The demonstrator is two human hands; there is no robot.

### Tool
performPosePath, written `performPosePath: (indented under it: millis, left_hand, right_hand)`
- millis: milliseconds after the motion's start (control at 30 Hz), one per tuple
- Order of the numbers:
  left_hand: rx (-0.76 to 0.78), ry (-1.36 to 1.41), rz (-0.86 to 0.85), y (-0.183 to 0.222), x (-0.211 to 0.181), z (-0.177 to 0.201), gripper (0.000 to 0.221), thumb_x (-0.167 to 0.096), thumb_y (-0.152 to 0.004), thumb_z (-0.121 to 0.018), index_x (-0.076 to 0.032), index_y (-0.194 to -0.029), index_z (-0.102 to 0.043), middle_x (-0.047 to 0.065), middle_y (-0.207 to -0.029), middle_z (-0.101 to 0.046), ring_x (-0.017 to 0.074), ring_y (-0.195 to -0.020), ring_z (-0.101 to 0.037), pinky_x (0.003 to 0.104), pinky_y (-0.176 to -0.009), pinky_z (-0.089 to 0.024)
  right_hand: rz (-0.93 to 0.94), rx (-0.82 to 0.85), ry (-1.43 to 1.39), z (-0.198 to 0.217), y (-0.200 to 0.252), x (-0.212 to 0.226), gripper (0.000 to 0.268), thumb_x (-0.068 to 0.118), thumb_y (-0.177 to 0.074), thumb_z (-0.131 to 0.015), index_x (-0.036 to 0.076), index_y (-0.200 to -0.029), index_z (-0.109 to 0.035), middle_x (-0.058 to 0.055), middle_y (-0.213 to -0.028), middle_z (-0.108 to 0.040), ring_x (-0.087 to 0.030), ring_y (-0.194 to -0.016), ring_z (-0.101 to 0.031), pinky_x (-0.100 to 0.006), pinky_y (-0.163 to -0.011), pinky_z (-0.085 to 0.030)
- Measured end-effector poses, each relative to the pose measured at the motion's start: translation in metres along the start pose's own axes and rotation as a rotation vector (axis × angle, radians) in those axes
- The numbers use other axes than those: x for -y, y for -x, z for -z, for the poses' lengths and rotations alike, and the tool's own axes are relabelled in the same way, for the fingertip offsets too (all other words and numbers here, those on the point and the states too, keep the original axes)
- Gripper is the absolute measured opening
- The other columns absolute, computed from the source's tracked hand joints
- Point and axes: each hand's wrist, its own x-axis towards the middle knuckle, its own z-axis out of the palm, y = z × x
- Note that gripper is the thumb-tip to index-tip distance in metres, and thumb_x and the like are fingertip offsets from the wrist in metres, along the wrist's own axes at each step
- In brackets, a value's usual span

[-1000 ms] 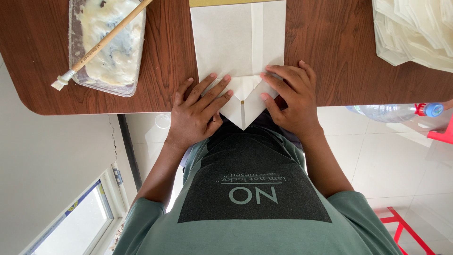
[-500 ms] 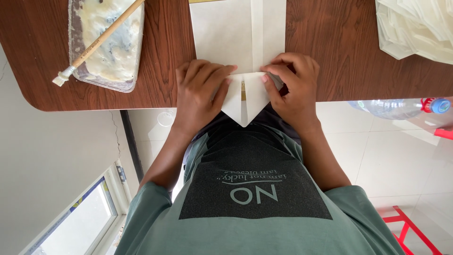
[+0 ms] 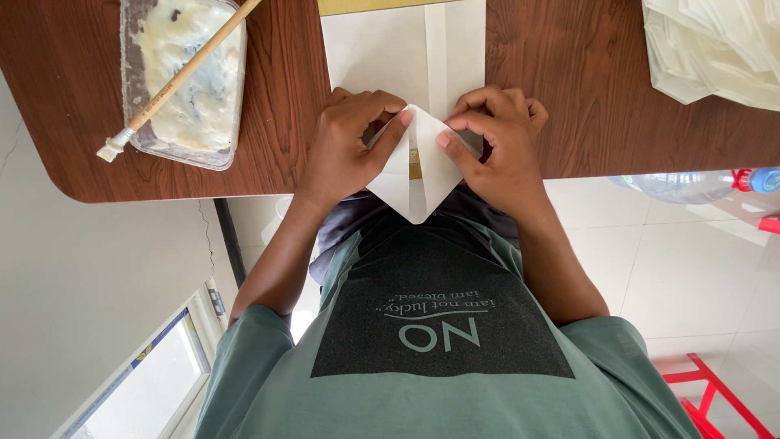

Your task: Apply adhesive with a brush and fold the bottom of a bag to seal it.

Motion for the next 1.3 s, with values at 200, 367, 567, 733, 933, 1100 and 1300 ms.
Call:
performPosePath:
  millis: [200,367,567,733,933,1100,1300]
  left_hand:
    - [-0.048,-0.098,-0.071,0.003,0.009,-0.004,0.008,-0.004,-0.098,-0.072,-0.009,-0.093,-0.07,0.003,-0.062,-0.055,0.0244,-0.059,-0.059,0.034,-0.07,-0.045]
    - [-0.044,-0.388,-0.172,0.005,0.011,-0.01,0.009,-0.01,-0.106,-0.063,-0.002,-0.106,-0.06,0.012,-0.098,-0.057,0.0302,-0.087,-0.053,0.04,-0.078,-0.047]
    - [-0.059,-0.543,-0.389,0.029,0.025,-0.001,0.009,-0.002,-0.095,-0.075,-0.009,-0.097,-0.07,0.006,-0.098,-0.064,0.0267,-0.091,-0.061,0.038,-0.079,-0.05]
    - [-0.014,-0.574,-0.491,0.07,0.015,0.018,0.013,-0.011,-0.095,-0.069,-0.014,-0.102,-0.079,0.006,-0.117,-0.074,0.0279,-0.107,-0.068,0.04,-0.092,-0.044]
    - [0.034,-0.606,-0.379,0.103,0.018,0.013,0.03,-0.022,-0.099,-0.069,-0.015,-0.127,-0.075,0.01,-0.144,-0.067,0.0289,-0.134,-0.062,0.05,-0.119,-0.033]
    - [-0.042,-0.635,-0.354,0.11,0.026,0.001,0.032,-0.021,-0.098,-0.075,-0.019,-0.13,-0.075,0.01,-0.146,-0.065,0.0313,-0.136,-0.06,0.054,-0.12,-0.032]
    - [-0.161,-0.733,-0.277,0.129,0.033,-0.014,0.041,-0.017,-0.096,-0.077,-0.026,-0.135,-0.073,0.011,-0.147,-0.063,0.0318,-0.134,-0.059,0.053,-0.118,-0.038]
  right_hand:
    - [-0.012,-0.031,0.043,-0.007,-0.001,-0.005,0.019,0.026,-0.1,-0.08,0.015,-0.086,-0.072,0.0,-0.101,-0.061,-0.021,-0.1,-0.049,-0.044,-0.098,-0.02]
    - [-0.006,-0.086,0.34,-0.019,0.001,-0.004,0.028,0.04,-0.106,-0.065,0.017,-0.092,-0.073,0.006,-0.107,-0.059,-0.02,-0.101,-0.051,-0.043,-0.094,-0.024]
    - [0.174,-0.284,0.422,-0.028,0.004,-0.008,0.012,0.027,-0.103,-0.074,0.015,-0.103,-0.074,-0.003,-0.101,-0.057,-0.023,-0.091,-0.057,-0.045,-0.091,-0.032]
    - [0.441,-0.264,0.297,-0.019,0.03,-0.029,0.015,0.023,-0.103,-0.073,0.012,-0.095,-0.078,-0.005,-0.097,-0.068,-0.029,-0.086,-0.064,-0.047,-0.085,-0.047]
    - [0.525,-0.021,0.272,-0.007,0.058,-0.025,0.029,0.028,-0.088,-0.081,0.015,-0.115,-0.08,-0.014,-0.133,-0.07,-0.038,-0.123,-0.063,-0.057,-0.11,-0.039]
    - [0.697,-0.193,0.194,-0.019,0.054,-0.037,0.007,0.01,-0.093,-0.082,0.016,-0.092,-0.086,-0.012,-0.113,-0.08,-0.037,-0.107,-0.071,-0.058,-0.105,-0.048]
    - [0.707,-0.226,0.133,-0.029,0.057,-0.038,0.009,0.006,-0.094,-0.08,0.013,-0.093,-0.086,-0.014,-0.113,-0.081,-0.037,-0.107,-0.073,-0.062,-0.111,-0.04]
